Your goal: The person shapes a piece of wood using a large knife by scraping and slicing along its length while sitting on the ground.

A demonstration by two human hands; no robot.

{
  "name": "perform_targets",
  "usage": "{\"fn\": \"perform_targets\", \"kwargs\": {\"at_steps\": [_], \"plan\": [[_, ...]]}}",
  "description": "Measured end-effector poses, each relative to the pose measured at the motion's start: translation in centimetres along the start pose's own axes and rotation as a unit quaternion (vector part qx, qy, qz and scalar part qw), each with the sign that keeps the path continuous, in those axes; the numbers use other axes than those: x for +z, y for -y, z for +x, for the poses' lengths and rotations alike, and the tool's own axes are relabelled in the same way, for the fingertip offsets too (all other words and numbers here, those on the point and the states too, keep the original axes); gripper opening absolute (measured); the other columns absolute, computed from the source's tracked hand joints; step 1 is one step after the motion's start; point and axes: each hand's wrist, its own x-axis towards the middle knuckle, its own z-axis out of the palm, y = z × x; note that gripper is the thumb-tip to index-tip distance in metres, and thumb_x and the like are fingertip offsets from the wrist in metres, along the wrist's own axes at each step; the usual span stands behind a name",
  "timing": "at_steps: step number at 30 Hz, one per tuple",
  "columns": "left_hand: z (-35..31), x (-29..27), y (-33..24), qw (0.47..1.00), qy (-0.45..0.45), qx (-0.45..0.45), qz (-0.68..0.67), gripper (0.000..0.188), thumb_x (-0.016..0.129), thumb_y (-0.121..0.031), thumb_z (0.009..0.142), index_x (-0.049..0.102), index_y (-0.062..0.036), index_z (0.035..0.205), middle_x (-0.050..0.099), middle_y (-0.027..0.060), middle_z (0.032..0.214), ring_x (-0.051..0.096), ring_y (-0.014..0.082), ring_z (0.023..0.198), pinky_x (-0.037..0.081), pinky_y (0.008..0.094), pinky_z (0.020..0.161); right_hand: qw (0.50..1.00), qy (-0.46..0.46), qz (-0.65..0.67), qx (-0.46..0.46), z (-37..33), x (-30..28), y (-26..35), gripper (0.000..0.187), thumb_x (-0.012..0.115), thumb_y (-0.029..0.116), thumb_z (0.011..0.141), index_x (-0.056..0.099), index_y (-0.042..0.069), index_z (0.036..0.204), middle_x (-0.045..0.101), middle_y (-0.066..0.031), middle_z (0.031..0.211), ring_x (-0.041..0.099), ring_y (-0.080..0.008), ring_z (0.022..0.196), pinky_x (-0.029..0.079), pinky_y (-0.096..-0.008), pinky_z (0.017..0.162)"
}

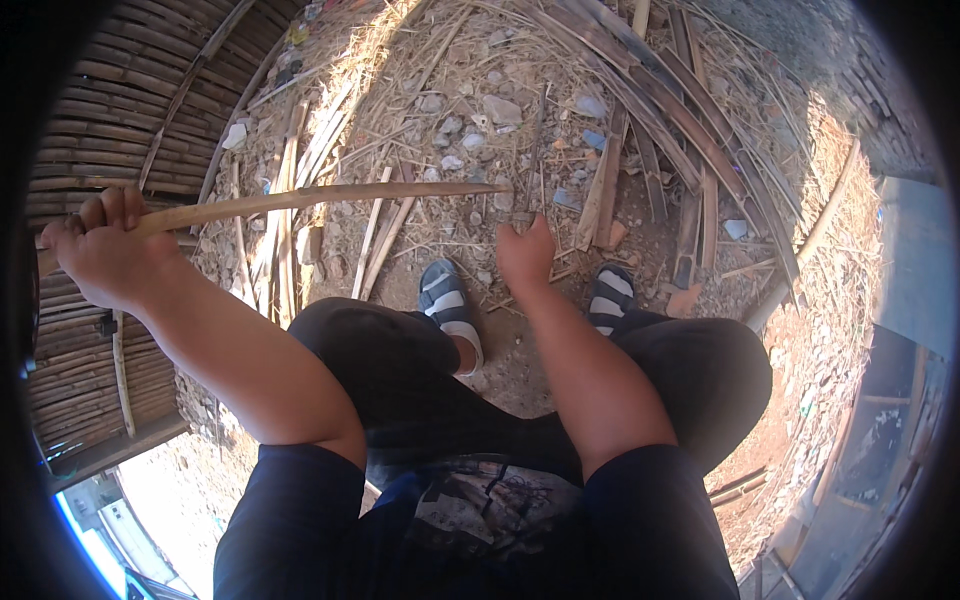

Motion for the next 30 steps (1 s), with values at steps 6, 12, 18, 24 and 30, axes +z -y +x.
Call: {"fn": "perform_targets", "kwargs": {"at_steps": [6, 12, 18, 24, 30], "plan": [[0.0, -0.3, 0.5, 0.999, -0.016, 0.019, 0.043, 0.025, 0.04, -0.028, 0.108, 0.042, -0.003, 0.113, 0.036, 0.0023, 0.07, 0.035, 0.0131, 0.055, 0.03, 0.0286, 0.048, 0.992, 0.083, 0.003, -0.098, -6.4, -0.1, 4.2, 0.042, 0.068, 0.021, 0.081, 0.057, -0.003, 0.113, 0.069, -0.0268, 0.094, 0.068, -0.0434, 0.094, 0.053, -0.0501, 0.081], [-0.2, -0.1, 2.7, 0.995, -0.045, -0.042, 0.074, 0.026, 0.038, -0.029, 0.108, 0.042, -0.0041, 0.113, 0.039, 0.003, 0.074, 0.037, 0.013, 0.056, 0.036, 0.0311, 0.051, 0.97, 0.137, -0.2, 0.005, -6.2, 2.6, -4.3, 0.047, 0.069, 0.02, 0.079, 0.056, -0.002, 0.119, 0.069, -0.028, 0.094, 0.067, -0.045, 0.094, 0.052, -0.0525, 0.084], [0.0, -0.5, 2.7, 0.995, 0.075, -0.055, -0.035, 0.029, 0.039, -0.037, 0.107, 0.042, -0.0104, 0.095, 0.037, 0.0006, 0.072, 0.035, 0.0126, 0.059, 0.032, 0.0276, 0.056, 0.982, 0.128, -0.138, -0.017, -4.7, 1.2, -3.0, 0.041, 0.066, 0.021, 0.078, 0.06, -0.003, 0.111, 0.069, -0.0297, 0.095, 0.067, -0.0452, 0.095, 0.052, -0.0511, 0.083], [2.3, -2.2, 1.8, 0.924, 0.322, -0.148, -0.146, 0.051, 0.051, -0.06, 0.099, 0.047, -0.0088, 0.093, 0.039, 0.0023, 0.076, 0.038, 0.0136, 0.068, 0.036, 0.0301, 0.066, 0.993, 0.089, -0.075, -0.023, -3.6, 1.4, -1.4, 0.039, 0.065, 0.021, 0.078, 0.061, -0.002, 0.11, 0.07, -0.0254, 0.094, 0.068, -0.0431, 0.092, 0.052, -0.0473, 0.081], [2.6, -2.0, 2.3, 0.945, 0.244, -0.147, -0.159, 0.065, 0.058, -0.072, 0.088, 0.051, -0.0078, 0.092, 0.041, 0.0012, 0.076, 0.04, 0.0125, 0.066, 0.036, 0.0286, 0.064, 0.994, 0.06, -0.036, -0.087, -2.6, 1.1, 0.2, 0.038, 0.066, 0.018, 0.079, 0.062, -0.004, 0.109, 0.07, -0.0207, 0.089, 0.068, -0.0392, 0.086, 0.052, -0.0448, 0.079]]}}
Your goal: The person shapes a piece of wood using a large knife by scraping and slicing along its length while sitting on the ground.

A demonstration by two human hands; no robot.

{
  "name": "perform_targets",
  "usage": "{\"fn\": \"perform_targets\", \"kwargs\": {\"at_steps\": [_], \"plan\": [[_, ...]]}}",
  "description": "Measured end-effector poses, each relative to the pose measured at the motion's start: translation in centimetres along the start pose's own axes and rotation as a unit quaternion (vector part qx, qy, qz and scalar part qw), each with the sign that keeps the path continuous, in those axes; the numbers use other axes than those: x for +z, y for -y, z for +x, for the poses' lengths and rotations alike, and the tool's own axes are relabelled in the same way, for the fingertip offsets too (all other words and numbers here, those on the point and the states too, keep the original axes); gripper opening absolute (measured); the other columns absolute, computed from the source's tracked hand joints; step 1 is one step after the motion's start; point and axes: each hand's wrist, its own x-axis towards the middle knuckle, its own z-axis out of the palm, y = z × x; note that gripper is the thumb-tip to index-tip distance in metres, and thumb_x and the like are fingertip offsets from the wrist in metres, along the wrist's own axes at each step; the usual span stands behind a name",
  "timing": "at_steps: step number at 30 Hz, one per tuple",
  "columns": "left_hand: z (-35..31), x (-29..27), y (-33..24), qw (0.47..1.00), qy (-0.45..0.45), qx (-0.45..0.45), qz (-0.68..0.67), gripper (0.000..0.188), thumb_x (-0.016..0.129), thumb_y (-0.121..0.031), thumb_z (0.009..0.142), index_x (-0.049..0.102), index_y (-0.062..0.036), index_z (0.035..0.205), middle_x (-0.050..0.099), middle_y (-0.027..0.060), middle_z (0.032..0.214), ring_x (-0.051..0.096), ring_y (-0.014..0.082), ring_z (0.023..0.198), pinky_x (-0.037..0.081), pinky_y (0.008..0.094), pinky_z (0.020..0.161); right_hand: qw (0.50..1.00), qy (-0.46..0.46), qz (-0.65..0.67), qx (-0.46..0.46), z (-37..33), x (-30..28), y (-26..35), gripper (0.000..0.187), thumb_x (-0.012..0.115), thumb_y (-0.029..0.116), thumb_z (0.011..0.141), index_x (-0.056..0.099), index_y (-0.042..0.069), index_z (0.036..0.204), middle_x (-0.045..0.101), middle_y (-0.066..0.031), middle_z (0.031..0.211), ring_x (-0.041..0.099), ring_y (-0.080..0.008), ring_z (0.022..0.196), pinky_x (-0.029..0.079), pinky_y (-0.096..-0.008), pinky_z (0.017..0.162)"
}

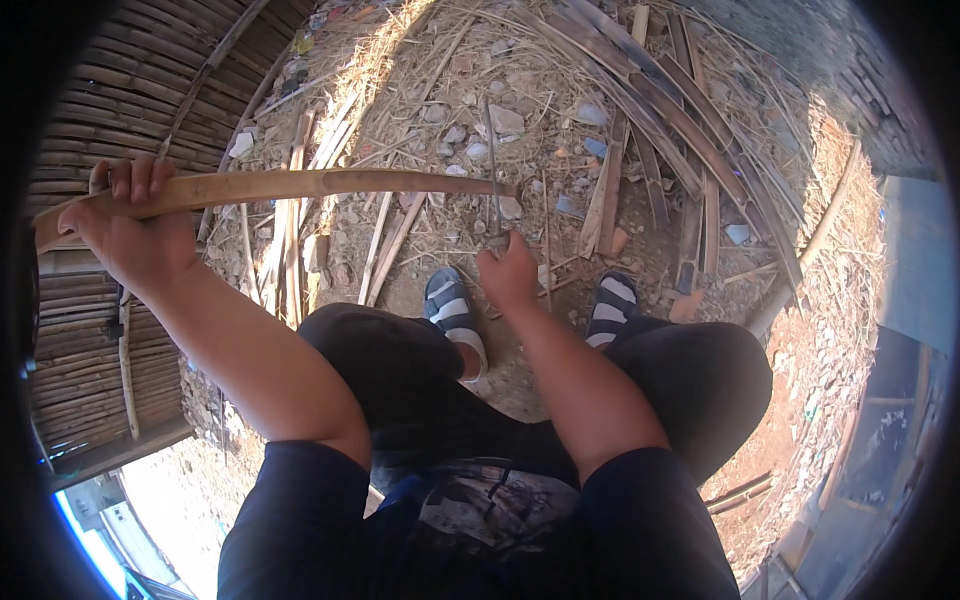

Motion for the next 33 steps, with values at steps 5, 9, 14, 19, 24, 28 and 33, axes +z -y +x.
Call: {"fn": "perform_targets", "kwargs": {"at_steps": [5, 9, 14, 19, 24, 28, 33], "plan": [[0.2, -1.7, -1.9, 0.99, 0.111, -0.013, -0.085, 0.073, 0.059, -0.083, 0.078, 0.051, -0.0106, 0.085, 0.039, -0.0013, 0.071, 0.034, 0.0107, 0.057, 0.029, 0.0254, 0.055, 0.995, 0.076, 0.048, -0.049, 1.6, -1.8, 4.2, 0.04, 0.071, 0.022, 0.081, 0.062, -0.003, 0.112, 0.069, -0.0179, 0.087, 0.068, -0.033, 0.082, 0.053, -0.0415, 0.077], [0.5, -3.3, -3.0, 0.964, 0.211, -0.054, -0.151, 0.078, 0.057, -0.09, 0.071, 0.048, -0.013, 0.075, 0.034, -0.0031, 0.065, 0.029, 0.0099, 0.054, 0.024, 0.0244, 0.052, 0.973, 0.202, 0.093, -0.067, 1.8, -5.5, 13.5, 0.044, 0.074, 0.026, 0.085, 0.062, -0.003, 0.116, 0.069, -0.017, 0.089, 0.068, -0.0274, 0.082, 0.052, -0.0377, 0.076], [0.8, -2.6, -0.8, 0.98, 0.163, -0.048, -0.104, 0.081, 0.051, -0.095, 0.068, 0.043, -0.0142, 0.068, 0.028, -0.0035, 0.059, 0.023, 0.0093, 0.05, 0.019, 0.0254, 0.047, 0.953, 0.213, 0.113, -0.182, -1.2, -7.3, 19.4, 0.04, 0.073, 0.022, 0.083, 0.062, -0.002, 0.114, 0.069, -0.0201, 0.088, 0.069, -0.0319, 0.082, 0.052, -0.0402, 0.076], [0.1, -1.3, -0.4, 0.999, 0.037, -0.008, -0.015, 0.081, 0.046, -0.096, 0.069, 0.037, -0.0148, 0.067, 0.025, -0.0035, 0.057, 0.02, 0.0091, 0.049, 0.017, 0.0259, 0.045, 0.954, 0.285, 0.033, -0.09, -3.4, -2.0, 13.7, 0.045, 0.071, 0.018, 0.079, 0.061, -0.003, 0.117, 0.069, -0.0233, 0.086, 0.07, -0.0381, 0.084, 0.054, -0.044, 0.075], [0.4, -2.7, -0.5, 1.0, -0.001, 0.013, 0.016, 0.076, 0.056, -0.089, 0.069, 0.037, -0.0164, 0.065, 0.026, -0.0043, 0.056, 0.021, 0.0082, 0.049, 0.019, 0.0251, 0.046, 0.941, 0.327, -0.021, -0.081, -3.0, -3.0, 15.7, 0.044, 0.07, 0.018, 0.078, 0.06, -0.007, 0.112, 0.067, -0.0234, 0.082, 0.068, -0.0376, 0.078, 0.053, -0.0415, 0.074], [0.7, -3.6, -0.2, 0.998, 0.05, 0.015, 0.017, 0.071, 0.063, -0.083, 0.071, 0.035, -0.0178, 0.065, 0.025, -0.0049, 0.057, 0.021, 0.0083, 0.049, 0.02, 0.0256, 0.047, 0.957, 0.256, 0.001, -0.137, -2.9, -4.5, 17.8, 0.043, 0.07, 0.018, 0.078, 0.06, -0.007, 0.111, 0.068, -0.0229, 0.082, 0.068, -0.0372, 0.077, 0.053, -0.0421, 0.072], [-0.1, -1.6, 0.1, 0.996, 0.074, 0.017, 0.044, 0.07, 0.063, -0.08, 0.074, 0.031, -0.0185, 0.064, 0.023, -0.0048, 0.058, 0.019, 0.0093, 0.051, 0.019, 0.0269, 0.048, 0.95, 0.29, -0.022, -0.11, -2.5, -2.4, 14.4, 0.044, 0.071, 0.018, 0.078, 0.06, -0.007, 0.113, 0.069, -0.0223, 0.082, 0.069, -0.0357, 0.077, 0.053, -0.0412, 0.071]]}}
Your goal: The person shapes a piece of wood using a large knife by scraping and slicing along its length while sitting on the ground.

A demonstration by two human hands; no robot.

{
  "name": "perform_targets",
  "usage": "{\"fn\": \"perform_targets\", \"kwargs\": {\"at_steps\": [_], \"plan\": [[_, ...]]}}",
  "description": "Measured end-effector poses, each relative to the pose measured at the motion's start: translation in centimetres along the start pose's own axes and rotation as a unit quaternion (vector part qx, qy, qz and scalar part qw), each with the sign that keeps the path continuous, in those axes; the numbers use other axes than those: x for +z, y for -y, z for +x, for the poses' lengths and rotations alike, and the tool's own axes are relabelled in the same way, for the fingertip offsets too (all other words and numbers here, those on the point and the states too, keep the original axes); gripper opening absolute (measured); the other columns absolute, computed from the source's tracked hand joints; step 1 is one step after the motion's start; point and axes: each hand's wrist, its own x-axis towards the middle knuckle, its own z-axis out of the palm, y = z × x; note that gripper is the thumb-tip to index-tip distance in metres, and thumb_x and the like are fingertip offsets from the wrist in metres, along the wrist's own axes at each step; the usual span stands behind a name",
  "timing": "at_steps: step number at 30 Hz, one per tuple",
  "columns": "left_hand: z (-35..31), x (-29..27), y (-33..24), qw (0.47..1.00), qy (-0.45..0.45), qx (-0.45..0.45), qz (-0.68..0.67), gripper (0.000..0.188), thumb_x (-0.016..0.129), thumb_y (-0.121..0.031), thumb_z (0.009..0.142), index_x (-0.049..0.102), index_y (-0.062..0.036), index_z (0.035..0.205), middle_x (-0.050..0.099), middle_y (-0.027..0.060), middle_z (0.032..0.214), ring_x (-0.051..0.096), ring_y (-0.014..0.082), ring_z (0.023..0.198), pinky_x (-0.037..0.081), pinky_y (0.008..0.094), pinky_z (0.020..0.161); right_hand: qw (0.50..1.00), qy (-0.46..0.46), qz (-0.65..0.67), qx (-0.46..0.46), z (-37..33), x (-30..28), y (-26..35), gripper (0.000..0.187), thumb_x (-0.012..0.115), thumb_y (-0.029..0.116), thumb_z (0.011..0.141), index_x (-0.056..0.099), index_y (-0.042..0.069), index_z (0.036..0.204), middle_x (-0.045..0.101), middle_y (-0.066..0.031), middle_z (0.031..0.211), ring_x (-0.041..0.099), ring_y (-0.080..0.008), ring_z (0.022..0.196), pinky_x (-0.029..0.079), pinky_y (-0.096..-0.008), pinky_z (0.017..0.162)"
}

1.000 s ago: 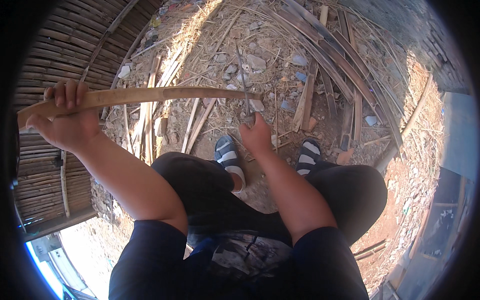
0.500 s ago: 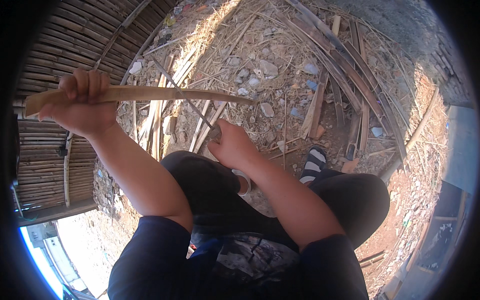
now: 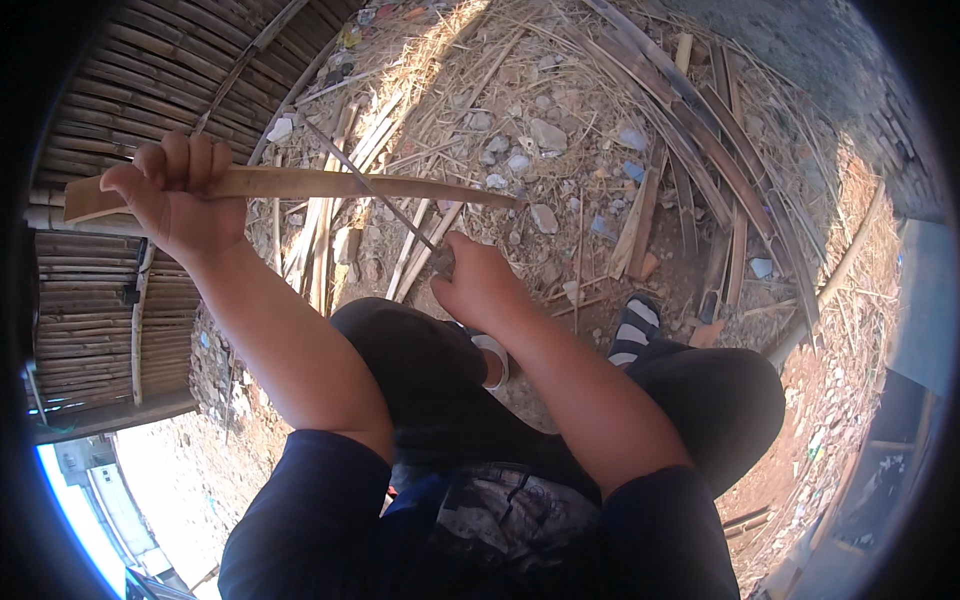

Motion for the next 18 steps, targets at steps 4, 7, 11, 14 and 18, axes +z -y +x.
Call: {"fn": "perform_targets", "kwargs": {"at_steps": [4, 7, 11, 14, 18], "plan": [[-0.1, -0.1, -0.2, 1.0, -0.013, 0.007, -0.009, 0.067, 0.071, -0.076, 0.068, 0.035, -0.0199, 0.061, 0.023, -0.0064, 0.056, 0.019, 0.0086, 0.05, 0.018, 0.0265, 0.048, 0.999, 0.025, -0.019, 0.036, -0.5, -0.3, 1.3, 0.052, 0.069, 0.017, 0.078, 0.059, -0.004, 0.124, 0.07, -0.0258, 0.093, 0.069, -0.0391, 0.093, 0.054, -0.0454, 0.084], [0.0, -0.2, -0.3, 1.0, -0.007, 0.01, -0.02, 0.066, 0.074, -0.075, 0.067, 0.037, -0.0207, 0.059, 0.023, -0.0073, 0.055, 0.017, 0.0083, 0.05, 0.018, 0.0267, 0.048, 0.996, 0.065, -0.014, 0.067, -0.6, -3.8, 4.1, 0.052, 0.069, 0.019, 0.078, 0.06, -0.004, 0.124, 0.07, -0.0261, 0.095, 0.069, -0.0392, 0.095, 0.053, -0.0458, 0.085], [0.2, -0.7, -0.1, 0.999, 0.026, 0.0, -0.022, 0.069, 0.064, -0.077, 0.076, 0.03, -0.0183, 0.063, 0.022, -0.005, 0.058, 0.018, 0.0093, 0.051, 0.018, 0.0266, 0.049, 1.0, -0.022, -0.005, -0.005, -1.0, -4.0, 5.6, 0.053, 0.067, 0.019, 0.079, 0.059, -0.005, 0.125, 0.069, -0.0266, 0.095, 0.069, -0.0404, 0.094, 0.053, -0.0466, 0.085], [-0.2, 0.8, -0.2, 0.996, 0.087, 0.003, -0.021, 0.068, 0.062, -0.077, 0.078, 0.03, -0.0187, 0.063, 0.023, -0.0055, 0.058, 0.018, 0.0092, 0.05, 0.017, 0.0268, 0.049, 0.999, 0.01, -0.017, 0.046, -0.6, -3.7, 5.0, 0.054, 0.067, 0.019, 0.079, 0.057, -0.005, 0.126, 0.069, -0.027, 0.097, 0.068, -0.0412, 0.096, 0.053, -0.0467, 0.085], [-0.3, 0.8, 0.0, 0.996, 0.086, 0.006, -0.033, 0.068, 0.06, -0.078, 0.078, 0.03, -0.0188, 0.064, 0.023, -0.006, 0.058, 0.019, 0.0088, 0.05, 0.017, 0.0272, 0.048, 0.989, -0.008, -0.121, 0.081, 1.6, -2.7, -3.6, 0.053, 0.066, 0.019, 0.08, 0.057, -0.006, 0.126, 0.069, -0.027, 0.101, 0.068, -0.0407, 0.098, 0.053, -0.0457, 0.086]]}}
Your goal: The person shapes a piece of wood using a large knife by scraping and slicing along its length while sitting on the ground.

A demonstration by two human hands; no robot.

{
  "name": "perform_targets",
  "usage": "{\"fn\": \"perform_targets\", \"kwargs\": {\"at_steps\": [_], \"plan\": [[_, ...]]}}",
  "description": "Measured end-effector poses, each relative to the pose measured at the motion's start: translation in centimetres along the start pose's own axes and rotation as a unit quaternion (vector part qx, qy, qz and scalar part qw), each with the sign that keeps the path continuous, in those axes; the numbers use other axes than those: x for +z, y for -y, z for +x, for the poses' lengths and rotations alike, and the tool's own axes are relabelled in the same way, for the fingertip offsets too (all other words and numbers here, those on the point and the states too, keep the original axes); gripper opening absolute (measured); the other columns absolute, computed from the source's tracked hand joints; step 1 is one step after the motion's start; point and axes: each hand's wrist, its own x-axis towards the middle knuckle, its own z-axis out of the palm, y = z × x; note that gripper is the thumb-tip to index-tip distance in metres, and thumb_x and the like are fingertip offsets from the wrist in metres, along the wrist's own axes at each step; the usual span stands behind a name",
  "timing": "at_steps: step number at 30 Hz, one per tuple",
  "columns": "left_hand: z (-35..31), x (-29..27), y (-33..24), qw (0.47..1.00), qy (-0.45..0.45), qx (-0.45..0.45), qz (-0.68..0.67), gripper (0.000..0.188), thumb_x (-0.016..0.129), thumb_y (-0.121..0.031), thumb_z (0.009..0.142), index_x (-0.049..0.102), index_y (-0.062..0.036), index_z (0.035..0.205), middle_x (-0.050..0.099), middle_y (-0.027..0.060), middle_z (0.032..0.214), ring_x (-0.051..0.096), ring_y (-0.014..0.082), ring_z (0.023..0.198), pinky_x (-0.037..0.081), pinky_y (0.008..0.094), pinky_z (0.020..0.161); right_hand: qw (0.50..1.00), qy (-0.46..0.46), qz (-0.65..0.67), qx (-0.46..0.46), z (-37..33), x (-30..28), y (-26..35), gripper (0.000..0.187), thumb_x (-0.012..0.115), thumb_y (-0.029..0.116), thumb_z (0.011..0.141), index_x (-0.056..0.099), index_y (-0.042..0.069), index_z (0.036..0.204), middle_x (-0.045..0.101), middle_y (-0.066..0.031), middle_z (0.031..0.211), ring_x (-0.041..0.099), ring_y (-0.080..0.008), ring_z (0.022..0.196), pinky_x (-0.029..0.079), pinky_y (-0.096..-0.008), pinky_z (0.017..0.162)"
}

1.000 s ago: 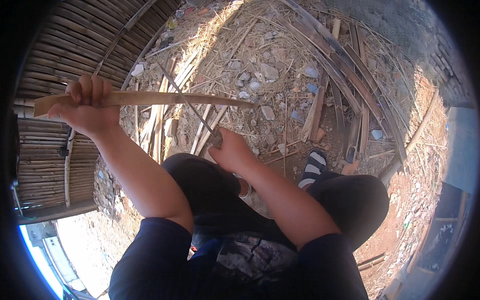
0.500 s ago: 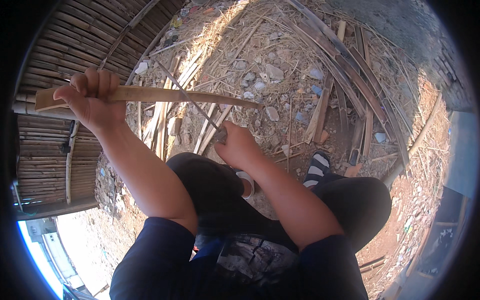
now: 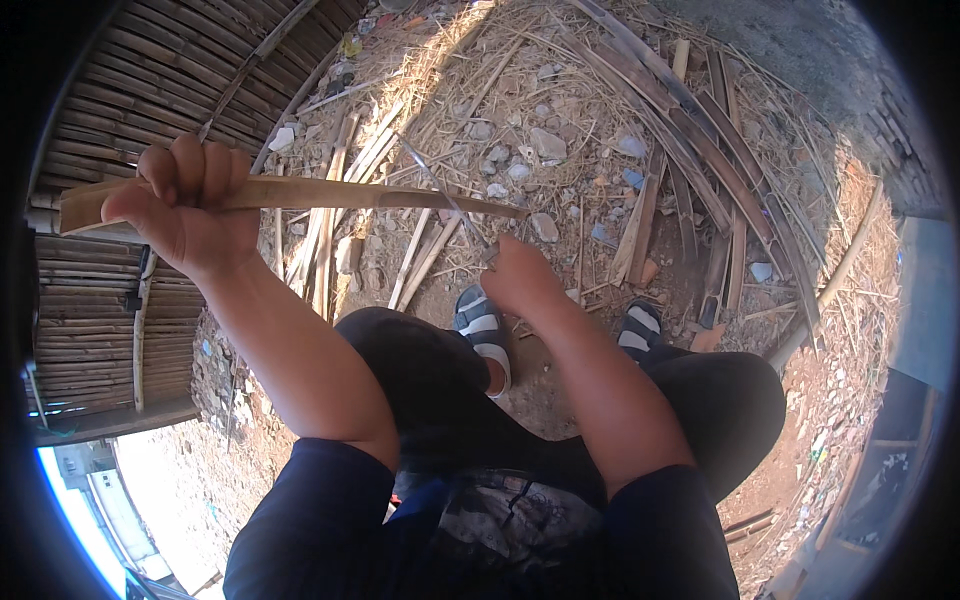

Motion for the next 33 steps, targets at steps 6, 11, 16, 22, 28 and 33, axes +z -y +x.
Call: {"fn": "perform_targets", "kwargs": {"at_steps": [6, 11, 16, 22, 28, 33], "plan": [[0.2, -0.8, 0.3, 0.996, 0.048, -0.023, -0.065, 0.068, 0.06, -0.079, 0.077, 0.031, -0.0187, 0.065, 0.023, -0.006, 0.058, 0.019, 0.0087, 0.05, 0.017, 0.0272, 0.048, 0.996, 0.01, 0.086, 0.01, -0.9, -4.4, 3.1, 0.049, 0.065, 0.02, 0.08, 0.058, -0.006, 0.122, 0.069, -0.0269, 0.102, 0.067, -0.041, 0.098, 0.053, -0.0446, 0.086], [0.1, 0.9, 0.0, 0.999, -0.044, -0.014, 0.012, 0.066, 0.07, -0.074, 0.071, 0.034, -0.0201, 0.062, 0.023, -0.0067, 0.058, 0.019, 0.0087, 0.051, 0.017, 0.0282, 0.05, 0.987, -0.061, 0.138, -0.051, -1.2, 0.3, 2.6, 0.036, 0.064, 0.016, 0.079, 0.06, -0.005, 0.108, 0.068, -0.0267, 0.091, 0.067, -0.0433, 0.089, 0.052, -0.0464, 0.078], [0.1, 0.1, 0.0, 0.992, -0.111, 0.011, 0.058, 0.066, 0.071, -0.074, 0.071, 0.033, -0.0207, 0.063, 0.023, -0.0062, 0.058, 0.02, 0.0087, 0.051, 0.019, 0.0271, 0.049, 0.988, -0.025, 0.149, -0.044, -0.2, 5.3, -0.6, 0.033, 0.066, 0.015, 0.078, 0.06, -0.004, 0.105, 0.068, -0.0264, 0.087, 0.068, -0.0424, 0.088, 0.053, -0.0483, 0.078], [0.4, -1.3, 0.3, 0.985, -0.154, 0.026, 0.077, 0.066, 0.067, -0.072, 0.079, 0.03, -0.0193, 0.065, 0.021, -0.0044, 0.058, 0.02, 0.0094, 0.051, 0.019, 0.0267, 0.049, 0.991, -0.049, 0.104, -0.064, -0.9, 2.2, 2.3, 0.042, 0.07, 0.017, 0.077, 0.061, -0.006, 0.111, 0.069, -0.0255, 0.086, 0.069, -0.0416, 0.084, 0.054, -0.0454, 0.074], [0.5, 0.2, 0.3, 0.986, -0.148, 0.017, 0.075, 0.066, 0.066, -0.071, 0.08, 0.028, -0.0188, 0.067, 0.021, -0.0045, 0.06, 0.021, 0.0093, 0.052, 0.021, 0.0263, 0.05, 0.989, -0.049, 0.107, -0.092, -1.2, 1.3, 3.5, 0.038, 0.069, 0.015, 0.078, 0.059, -0.003, 0.108, 0.067, -0.0236, 0.077, 0.069, -0.0417, 0.078, 0.055, -0.045, 0.071], [0.6, -0.4, 0.1, 0.973, -0.205, 0.015, 0.108, 0.064, 0.065, -0.071, 0.08, 0.028, -0.0194, 0.068, 0.021, -0.0049, 0.059, 0.023, 0.0089, 0.052, 0.024, 0.025, 0.05, 0.991, -0.014, 0.107, -0.083, -0.5, 3.7, 2.0, 0.039, 0.071, 0.016, 0.077, 0.06, -0.004, 0.108, 0.067, -0.0248, 0.078, 0.068, -0.0427, 0.08, 0.054, -0.0462, 0.074]]}}
